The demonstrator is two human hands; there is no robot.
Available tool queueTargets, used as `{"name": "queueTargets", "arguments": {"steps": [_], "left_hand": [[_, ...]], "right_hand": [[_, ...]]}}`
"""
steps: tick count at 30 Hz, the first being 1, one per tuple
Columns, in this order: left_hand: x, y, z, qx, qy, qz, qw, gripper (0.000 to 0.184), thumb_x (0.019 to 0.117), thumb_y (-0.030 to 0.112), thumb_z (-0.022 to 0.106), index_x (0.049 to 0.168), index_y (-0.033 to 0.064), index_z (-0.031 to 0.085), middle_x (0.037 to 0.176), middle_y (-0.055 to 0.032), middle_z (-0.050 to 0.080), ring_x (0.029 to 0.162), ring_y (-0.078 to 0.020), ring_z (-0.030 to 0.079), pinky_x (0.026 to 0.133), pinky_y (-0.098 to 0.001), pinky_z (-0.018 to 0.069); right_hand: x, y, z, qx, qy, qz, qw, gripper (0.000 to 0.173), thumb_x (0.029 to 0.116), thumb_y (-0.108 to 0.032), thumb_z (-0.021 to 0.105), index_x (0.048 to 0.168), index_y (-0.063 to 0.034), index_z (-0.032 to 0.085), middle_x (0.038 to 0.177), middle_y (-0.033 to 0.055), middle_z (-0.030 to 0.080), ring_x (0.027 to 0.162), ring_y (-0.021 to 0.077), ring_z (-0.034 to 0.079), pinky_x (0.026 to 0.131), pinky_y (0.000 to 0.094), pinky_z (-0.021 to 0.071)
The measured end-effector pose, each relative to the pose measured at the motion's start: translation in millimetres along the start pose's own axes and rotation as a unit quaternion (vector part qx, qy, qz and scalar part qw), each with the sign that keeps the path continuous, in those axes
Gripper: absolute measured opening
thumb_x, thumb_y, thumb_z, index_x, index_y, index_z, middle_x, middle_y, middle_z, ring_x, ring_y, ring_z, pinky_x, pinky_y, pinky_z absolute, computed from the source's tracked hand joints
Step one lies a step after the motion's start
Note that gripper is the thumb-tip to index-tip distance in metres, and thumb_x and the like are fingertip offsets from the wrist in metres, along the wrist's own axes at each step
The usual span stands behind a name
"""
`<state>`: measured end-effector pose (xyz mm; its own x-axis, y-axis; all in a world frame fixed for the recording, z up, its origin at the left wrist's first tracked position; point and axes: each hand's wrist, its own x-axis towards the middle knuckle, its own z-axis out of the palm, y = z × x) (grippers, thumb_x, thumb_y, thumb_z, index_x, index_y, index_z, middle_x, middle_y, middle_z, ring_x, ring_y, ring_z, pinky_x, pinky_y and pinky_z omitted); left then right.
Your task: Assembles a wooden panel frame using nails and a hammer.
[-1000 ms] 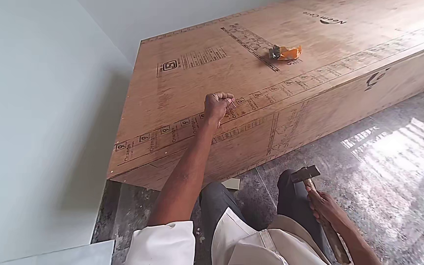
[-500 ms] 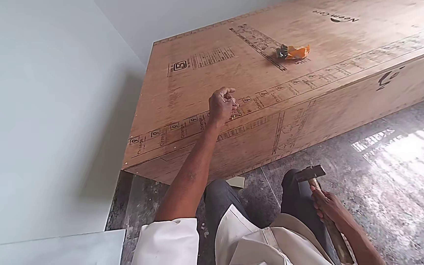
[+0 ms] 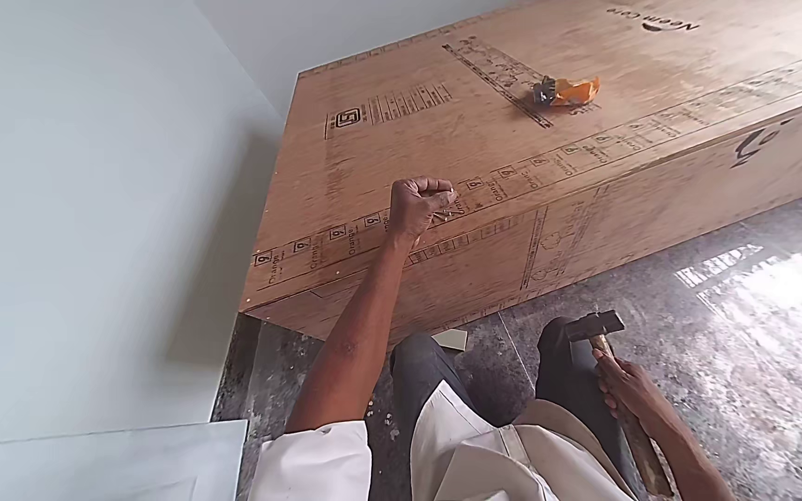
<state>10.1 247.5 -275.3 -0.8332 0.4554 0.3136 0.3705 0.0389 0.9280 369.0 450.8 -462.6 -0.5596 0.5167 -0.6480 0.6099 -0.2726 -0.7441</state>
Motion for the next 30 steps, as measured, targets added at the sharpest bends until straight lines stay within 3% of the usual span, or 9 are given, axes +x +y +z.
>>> {"name": "queueTargets", "arguments": {"steps": [3,5,7,10,17,30], "left_hand": [[-3.7,2.9,2.7,0.011,-0.026,0.019,0.999,0.008,0.0900,-0.002,0.073,0.097,-0.0047,0.072,0.091,-0.0098,0.072,0.073,-0.0118,0.071,0.071,-0.0269,0.0634],[-5.3,5.1,7.3,0.060,-0.047,0.030,0.997,0.008,0.0923,0.004,0.074,0.098,-0.0017,0.075,0.087,-0.0060,0.070,0.067,-0.0060,0.065,0.065,-0.0213,0.0584],[-7.3,6.4,13.4,0.087,-0.077,0.044,0.992,0.008,0.0922,0.004,0.074,0.099,-0.0005,0.076,0.089,-0.0051,0.075,0.072,-0.0036,0.068,0.072,-0.0214,0.0580],[-10.9,10.6,27.6,0.076,-0.104,0.047,0.991,0.016,0.0915,-0.002,0.072,0.107,-0.0044,0.070,0.090,-0.0089,0.075,0.076,-0.0073,0.071,0.077,-0.0248,0.0609],[-8.7,-1.9,48.0,0.085,-0.097,0.058,0.990,0.009,0.0919,0.000,0.072,0.101,-0.0018,0.071,0.093,-0.0097,0.075,0.080,-0.0105,0.072,0.080,-0.0285,0.0604],[-13.7,-2.0,55.4,0.103,-0.069,0.020,0.992,0.013,0.0944,0.004,0.072,0.105,-0.0027,0.069,0.088,-0.0095,0.075,0.077,-0.0114,0.073,0.078,-0.0300,0.0624]], "right_hand": [[0.3,-0.4,0.1,-0.004,-0.002,-0.001,1.000,0.043,0.1100,-0.040,0.046,0.092,-0.0029,0.058,0.057,0.0041,0.051,0.039,0.0143,0.050,0.037,0.0300,0.0477],[-0.4,-1.4,0.2,-0.010,-0.003,0.000,1.000,0.043,0.1100,-0.040,0.045,0.092,-0.0030,0.058,0.057,0.0040,0.051,0.040,0.0145,0.050,0.038,0.0300,0.0479],[-1.1,-1.8,0.5,-0.014,-0.003,0.001,1.000,0.043,0.1099,-0.040,0.046,0.093,-0.0029,0.059,0.058,0.0041,0.051,0.040,0.0145,0.050,0.038,0.0300,0.0478],[-0.5,-2.4,0.8,-0.018,-0.005,0.000,1.000,0.042,0.1099,-0.040,0.046,0.093,-0.0029,0.058,0.058,0.0044,0.052,0.040,0.0146,0.050,0.038,0.0300,0.0485],[0.4,0.0,0.8,-0.015,-0.007,-0.007,1.000,0.042,0.1099,-0.039,0.046,0.093,-0.0031,0.058,0.058,0.0042,0.052,0.041,0.0150,0.051,0.039,0.0307,0.0493],[3.5,-0.3,1.6,-0.009,-0.018,-0.016,1.000,0.041,0.1102,-0.037,0.046,0.090,-0.0030,0.058,0.055,0.0045,0.051,0.039,0.0149,0.050,0.037,0.0298,0.0480]]}}
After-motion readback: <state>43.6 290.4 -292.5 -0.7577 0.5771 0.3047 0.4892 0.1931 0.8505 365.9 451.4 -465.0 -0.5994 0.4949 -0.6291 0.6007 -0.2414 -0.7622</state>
